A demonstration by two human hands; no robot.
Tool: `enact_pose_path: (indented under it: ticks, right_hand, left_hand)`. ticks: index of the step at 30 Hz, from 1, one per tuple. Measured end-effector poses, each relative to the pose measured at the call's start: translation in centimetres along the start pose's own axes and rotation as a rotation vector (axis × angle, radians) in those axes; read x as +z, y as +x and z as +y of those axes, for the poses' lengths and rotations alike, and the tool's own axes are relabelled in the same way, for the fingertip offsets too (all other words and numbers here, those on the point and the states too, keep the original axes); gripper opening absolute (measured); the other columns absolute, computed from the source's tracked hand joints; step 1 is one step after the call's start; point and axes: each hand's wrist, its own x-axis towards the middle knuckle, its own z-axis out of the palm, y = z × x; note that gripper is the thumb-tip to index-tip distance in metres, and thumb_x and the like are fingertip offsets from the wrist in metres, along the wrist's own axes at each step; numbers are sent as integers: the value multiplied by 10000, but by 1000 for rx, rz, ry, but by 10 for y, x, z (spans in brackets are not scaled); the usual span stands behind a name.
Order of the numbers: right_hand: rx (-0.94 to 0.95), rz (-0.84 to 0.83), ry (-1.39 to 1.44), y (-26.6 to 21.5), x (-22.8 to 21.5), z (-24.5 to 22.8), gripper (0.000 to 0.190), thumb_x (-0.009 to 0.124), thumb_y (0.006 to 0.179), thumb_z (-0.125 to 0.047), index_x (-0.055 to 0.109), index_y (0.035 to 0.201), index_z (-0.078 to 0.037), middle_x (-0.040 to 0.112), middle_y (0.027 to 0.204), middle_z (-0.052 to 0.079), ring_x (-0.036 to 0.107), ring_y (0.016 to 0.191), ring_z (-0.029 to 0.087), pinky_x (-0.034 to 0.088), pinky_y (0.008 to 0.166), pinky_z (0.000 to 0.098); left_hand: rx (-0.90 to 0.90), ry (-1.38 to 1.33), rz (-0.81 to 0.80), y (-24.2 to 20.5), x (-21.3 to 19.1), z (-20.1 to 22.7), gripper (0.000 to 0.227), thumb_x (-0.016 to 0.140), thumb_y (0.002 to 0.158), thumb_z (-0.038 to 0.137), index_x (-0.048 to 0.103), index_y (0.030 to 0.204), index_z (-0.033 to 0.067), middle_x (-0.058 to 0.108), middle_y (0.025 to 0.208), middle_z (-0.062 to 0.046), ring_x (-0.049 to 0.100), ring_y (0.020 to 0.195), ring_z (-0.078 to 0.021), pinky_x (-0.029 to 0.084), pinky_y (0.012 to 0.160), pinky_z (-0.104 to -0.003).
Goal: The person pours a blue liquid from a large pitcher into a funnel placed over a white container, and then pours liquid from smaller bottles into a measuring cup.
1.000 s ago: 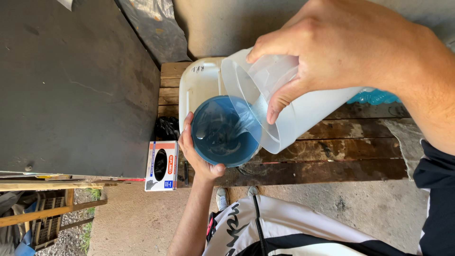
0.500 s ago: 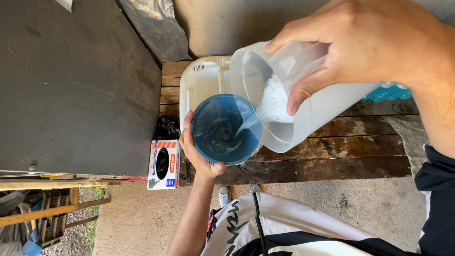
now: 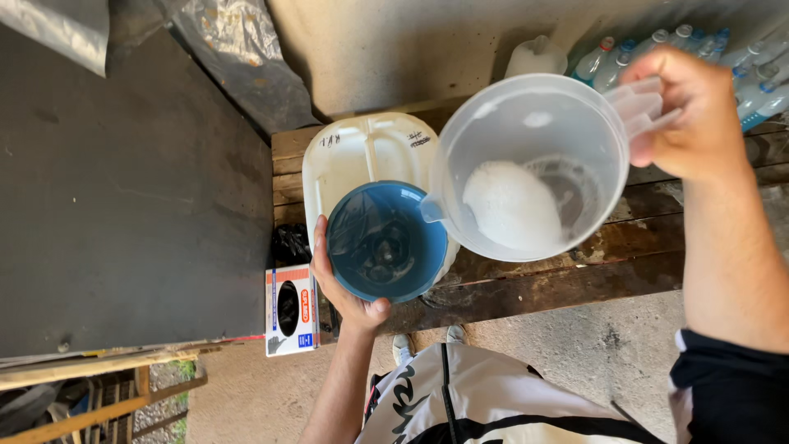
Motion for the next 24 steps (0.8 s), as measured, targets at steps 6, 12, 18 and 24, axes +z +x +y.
enact_pose_path:
  ticks: [6,12,18,24]
  right_hand:
    - [275,401,342,-106,34,68,882,730,639,-865,532,1050,-111,566,890,-93,483,762,-26,317,674,163]
    - [536,583,553,-207,75,105,676,807,720,-705,546,915,-113,436,638,-63,366,504,-12,218,414,166]
    - [618,598,468,-251,80,105,601,778,807,-621,565,932,-73,468,717,-38,362,539,24,224,461,206]
    - [656,553,433,-250,70,152,536,754,840,-558,486,834,-94,371,662,-43,340,537,51,215,472,224]
  left_hand:
    - [35,-265,-60,2,-7,2,1000,526,919,761,255,1597,78,304,1640,-234,342,1557,-425,382,1272,-563]
    - [66,-138,-37,28,-28,0,955,331,938,879,367,1544,141,402,1612,-144,465,1479,-318,466,1140,-450]
    - [247,254,-351,69,-55,32,921,97,952,802,503,1353,79,755,1145,8,514,1342,-313,165,1249,-530]
    - [319,390,-514,74,-49,66,963,6,978,770,560,1401,107,804,934,41,581,1330,-319,-11,1267,-633]
